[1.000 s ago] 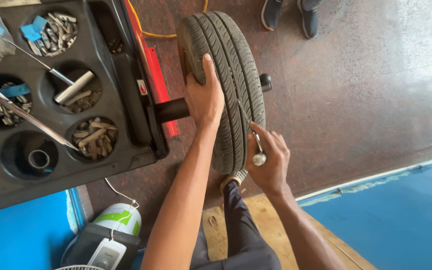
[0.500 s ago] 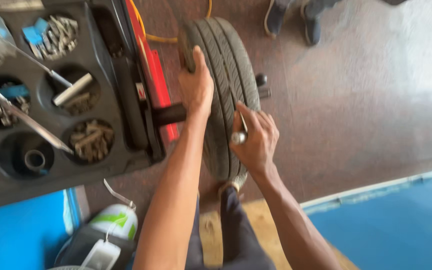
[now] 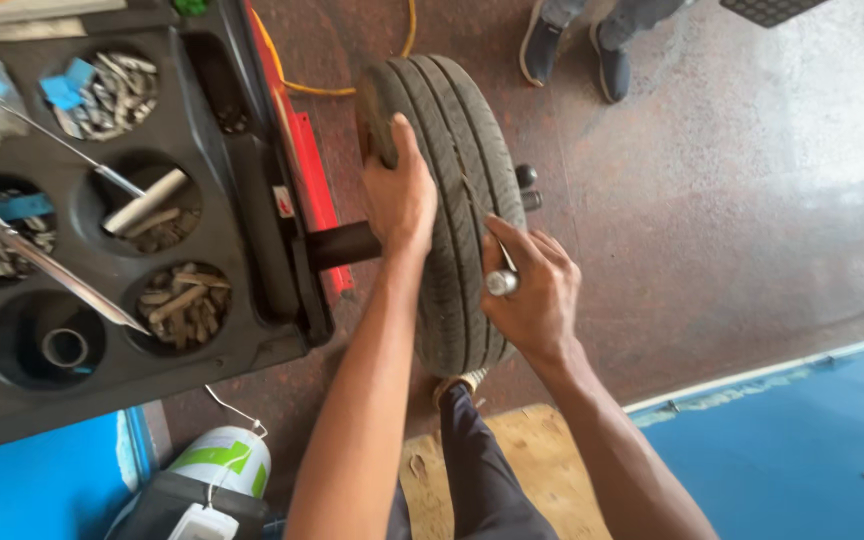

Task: The person uses a metal tool to repeatedly probe and manipulate the tread of a car tire mounted on a red tire machine. The person holds the tire with one hand while working the tool into the grooves with the other, rotating the tire slightly to access different sections of the tread.

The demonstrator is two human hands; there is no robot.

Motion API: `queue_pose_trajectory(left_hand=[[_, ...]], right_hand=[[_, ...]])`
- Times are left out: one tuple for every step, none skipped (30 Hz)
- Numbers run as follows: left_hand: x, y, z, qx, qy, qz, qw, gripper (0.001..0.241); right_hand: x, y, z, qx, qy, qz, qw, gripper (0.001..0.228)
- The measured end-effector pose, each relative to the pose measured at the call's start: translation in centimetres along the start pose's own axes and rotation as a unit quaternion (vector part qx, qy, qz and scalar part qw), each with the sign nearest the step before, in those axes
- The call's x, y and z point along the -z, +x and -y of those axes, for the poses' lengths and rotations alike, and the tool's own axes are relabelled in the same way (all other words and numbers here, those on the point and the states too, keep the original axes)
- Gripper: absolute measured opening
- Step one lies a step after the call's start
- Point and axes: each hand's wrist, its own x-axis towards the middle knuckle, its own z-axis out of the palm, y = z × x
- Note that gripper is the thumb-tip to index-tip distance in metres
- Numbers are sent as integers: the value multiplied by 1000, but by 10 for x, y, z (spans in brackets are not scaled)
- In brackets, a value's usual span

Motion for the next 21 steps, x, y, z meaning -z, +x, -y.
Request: queue_pose_trajectory(left_hand=[[2, 1, -1, 9, 1, -1, 1000, 89], [3, 1, -2, 17, 2, -2, 1000, 89], [0, -1, -1, 29, 1, 2, 1000, 89], [-1, -2, 0, 36, 9, 5, 999, 89], [0, 0, 0, 43, 16, 5, 999, 90], [0, 0, 1, 49, 23, 6, 999, 91], [0, 0, 1, 45, 23, 9, 999, 91], [0, 1, 1, 41, 22, 12, 999, 90], [0, 4, 0, 32, 21, 13, 999, 90], [1, 7, 1, 37, 21, 16, 999, 89], [0, 7, 2, 44, 19, 19, 999, 88], [-1, 7, 2, 50, 17, 22, 998, 87], [-2, 10, 1, 44, 23, 17, 999, 86], [-3, 15, -1, 37, 30, 12, 999, 85], [-4, 15, -2, 33, 36, 9, 999, 84], [-3, 14, -2, 23, 24, 3, 999, 85], [-1, 13, -2, 11, 12, 1, 1000, 86], [0, 11, -3, -1, -1, -2, 1000, 87], [1, 8, -6, 15, 5, -3, 1000, 91], [2, 4, -9, 30, 12, -4, 999, 94], [3, -3, -7, 51, 19, -2, 999, 98]], right_hand=[[2, 5, -1, -14, 2, 43, 999, 23], [8, 12, -4, -28, 4, 86, 996, 28], [13, 18, -6, -43, 1, 131, 990, 33], [17, 25, -6, -64, -20, 165, 984, 32], [23, 34, -8, -83, -39, 199, 976, 32], [26, 38, -6, -102, -58, 232, 966, 31], [23, 37, -1, -88, -97, 251, 959, 26], [18, 34, 3, -74, -135, 270, 950, 22], [11, 33, 4, -59, -171, 285, 941, 18], [6, 29, 3, -25, -143, 231, 962, 25], [1, 23, 2, 11, -115, 180, 977, 32], [-3, 19, -2, 46, -85, 127, 987, 40], [-9, 19, -5, 36, -63, 117, 990, 38], [-14, 20, -7, 26, -40, 107, 993, 37], [-13, 22, -8, 15, -20, 99, 995, 35], [-11, 26, -9, -39, -25, 145, 988, 41], [-7, 35, -10, -94, -33, 187, 977, 47], [-2, 42, -9, -148, -40, 228, 961, 53], [5, 47, -8, -122, -40, 221, 967, 50], [12, 52, -8, -95, -41, 214, 971, 46], [17, 52, -8, -72, -44, 211, 974, 42]])
